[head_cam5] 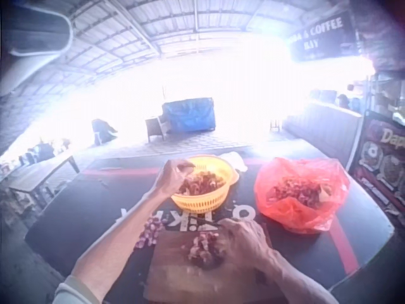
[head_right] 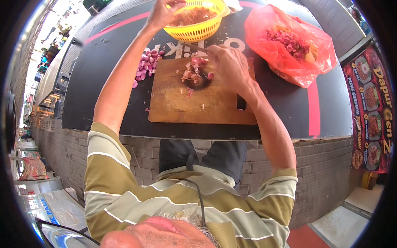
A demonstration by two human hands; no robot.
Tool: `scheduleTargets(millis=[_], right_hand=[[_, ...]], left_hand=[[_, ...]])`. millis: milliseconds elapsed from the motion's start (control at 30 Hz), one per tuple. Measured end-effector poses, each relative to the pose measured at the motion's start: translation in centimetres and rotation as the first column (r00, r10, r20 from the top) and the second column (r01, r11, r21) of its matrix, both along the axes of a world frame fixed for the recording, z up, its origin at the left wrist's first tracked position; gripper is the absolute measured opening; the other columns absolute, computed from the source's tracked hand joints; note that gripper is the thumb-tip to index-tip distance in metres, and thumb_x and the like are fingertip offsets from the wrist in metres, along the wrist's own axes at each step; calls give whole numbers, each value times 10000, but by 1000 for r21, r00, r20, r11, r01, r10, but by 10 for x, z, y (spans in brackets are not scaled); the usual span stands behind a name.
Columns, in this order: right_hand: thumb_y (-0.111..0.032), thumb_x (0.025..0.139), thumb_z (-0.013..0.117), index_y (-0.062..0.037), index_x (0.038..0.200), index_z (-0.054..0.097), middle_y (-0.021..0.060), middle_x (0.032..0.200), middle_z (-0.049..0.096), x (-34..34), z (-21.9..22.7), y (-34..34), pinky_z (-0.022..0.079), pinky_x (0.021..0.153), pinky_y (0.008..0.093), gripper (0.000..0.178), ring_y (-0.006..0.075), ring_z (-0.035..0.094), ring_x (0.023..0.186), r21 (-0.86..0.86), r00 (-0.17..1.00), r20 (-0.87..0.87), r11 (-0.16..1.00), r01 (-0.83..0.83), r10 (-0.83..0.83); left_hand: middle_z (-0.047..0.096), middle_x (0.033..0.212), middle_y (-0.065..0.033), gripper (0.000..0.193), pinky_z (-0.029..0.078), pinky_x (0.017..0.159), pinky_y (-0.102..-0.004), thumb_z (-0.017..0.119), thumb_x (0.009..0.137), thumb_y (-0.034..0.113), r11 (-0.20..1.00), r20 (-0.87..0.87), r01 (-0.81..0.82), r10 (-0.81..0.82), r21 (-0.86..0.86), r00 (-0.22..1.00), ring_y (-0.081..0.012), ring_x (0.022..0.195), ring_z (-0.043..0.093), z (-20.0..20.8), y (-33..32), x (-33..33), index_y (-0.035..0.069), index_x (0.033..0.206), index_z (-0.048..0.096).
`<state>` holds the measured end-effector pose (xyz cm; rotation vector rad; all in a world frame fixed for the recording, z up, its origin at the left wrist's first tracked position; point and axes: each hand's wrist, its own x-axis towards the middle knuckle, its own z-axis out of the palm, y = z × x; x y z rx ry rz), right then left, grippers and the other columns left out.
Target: The person uses a knife to peel and chop red onions on a wooden cutting board. They handle the onions one by one, peeling the outer layers and slicing the bulbs into small pieces. The chopped onions are then transferred into a yellow plastic basket.
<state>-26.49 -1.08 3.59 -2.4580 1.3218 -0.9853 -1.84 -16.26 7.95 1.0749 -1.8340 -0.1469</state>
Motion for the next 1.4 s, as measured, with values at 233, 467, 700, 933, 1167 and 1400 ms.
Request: scheduleTargets(millis=[233, 467, 700, 933, 1167, 1400], right_hand=[[-157, 879, 635, -57, 933, 684, 150, 856, 674, -6, 9, 0, 488, 732, 478, 124, 374, 645, 832, 33, 1000, 6, 999, -9, 9], [-124, 876, 673, -14, 930, 673, 154, 859, 682, 4, 23, 66, 502, 714, 404, 123, 350, 644, 791, 96, 978, -47, 975, -198, 203], [-162, 904, 596, -47, 978, 683, 162, 921, 684, -38, 6, 55, 485, 749, 463, 162, 392, 640, 860, 194, 934, -114, 914, 356, -340], [-167, 908, 596, -84, 1039, 689, 132, 940, 681, -36, -7, 46, 489, 764, 456, 181, 376, 643, 880, 155, 911, -174, 903, 400, -373], [-137, 903, 609, -98, 1046, 683, 110, 972, 672, -10, 10, 53, 496, 732, 436, 165, 359, 648, 841, 50, 915, -128, 919, 392, -383], [-163, 922, 608, -102, 993, 673, 93, 958, 691, -15, 17, 96, 504, 700, 430, 114, 362, 660, 816, 140, 835, -276, 840, 524, -475]], left_hand=[[739, 1005, -109, 258, 506, 818, -321, 686, 909, 224, 998, -155, -46, 41, -34, 987, -187, 910, 681, 4, 90, 10, 52, 1100, 707], [701, 909, -21, 149, 495, 671, -216, 668, 931, 136, 953, -263, 45, 37, 300, 964, -80, 740, 600, -36, 170, 29, 9, 987, 719], [676, 876, -40, 144, 492, 682, -226, 645, 945, 92, 924, -368, 145, -5, 354, 930, -86, 762, 624, -84, 169, 29, -11, 1031, 698], [697, 943, -57, 127, 497, 719, -233, 663, 899, 30, 892, -362, 219, -68, 395, 930, -99, 814, 649, -88, 175, 23, -10, 1015, 695], [699, 944, -69, 143, 517, 708, -261, 716, 818, -27, 882, -208, 222, -145, 417, 967, -134, 822, 663, -81, 182, 23, -18, 959, 696], [699, 927, -99, 114, 541, 728, -278, 719, 811, -30, 930, -64, 209, -199, 303, 978, -182, 795, 679, -74, 185, 24, -39, 922, 695]])
